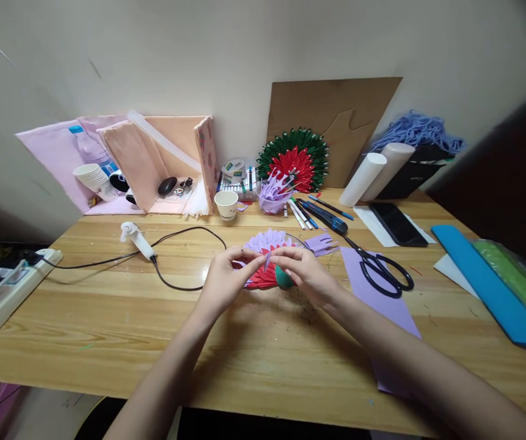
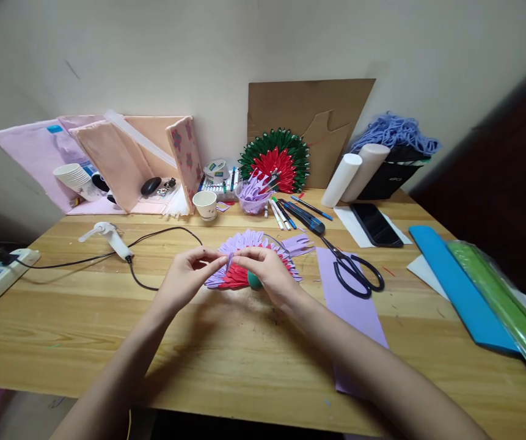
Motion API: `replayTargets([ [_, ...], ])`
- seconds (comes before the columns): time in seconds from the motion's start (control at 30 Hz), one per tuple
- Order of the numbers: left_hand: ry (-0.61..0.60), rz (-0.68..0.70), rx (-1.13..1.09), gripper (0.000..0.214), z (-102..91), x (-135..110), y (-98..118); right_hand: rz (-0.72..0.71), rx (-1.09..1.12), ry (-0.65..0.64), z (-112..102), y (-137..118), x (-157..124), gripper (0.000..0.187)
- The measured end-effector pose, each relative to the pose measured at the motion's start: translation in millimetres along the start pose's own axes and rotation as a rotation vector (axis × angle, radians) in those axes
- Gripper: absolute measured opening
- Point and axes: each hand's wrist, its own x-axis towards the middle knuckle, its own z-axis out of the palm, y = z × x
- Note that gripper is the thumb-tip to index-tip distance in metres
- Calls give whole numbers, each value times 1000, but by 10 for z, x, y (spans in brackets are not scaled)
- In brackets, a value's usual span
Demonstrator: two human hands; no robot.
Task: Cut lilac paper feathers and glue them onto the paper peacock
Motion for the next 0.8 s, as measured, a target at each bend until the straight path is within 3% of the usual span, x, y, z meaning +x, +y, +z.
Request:
replayTargets([
  [0.17,-90,40,-18,20,36,49,0,-30,-51,-29,-109,19,0,20],
  [0.4,-131,54,125,17,126,91,24,-108,-358,-71,-306,-26,26,21],
  [0.63,-181,55,182,16,245,187,8,-168,-481,-102,-426,-21,65,19],
  [0.73,-194,109,213,17,266,300,-46,-189,-500,-74,-532,-78,155,17],
  [0.8,-172,163,292,19,285,427,-105,-205,-477,10,-662,-143,276,17],
])
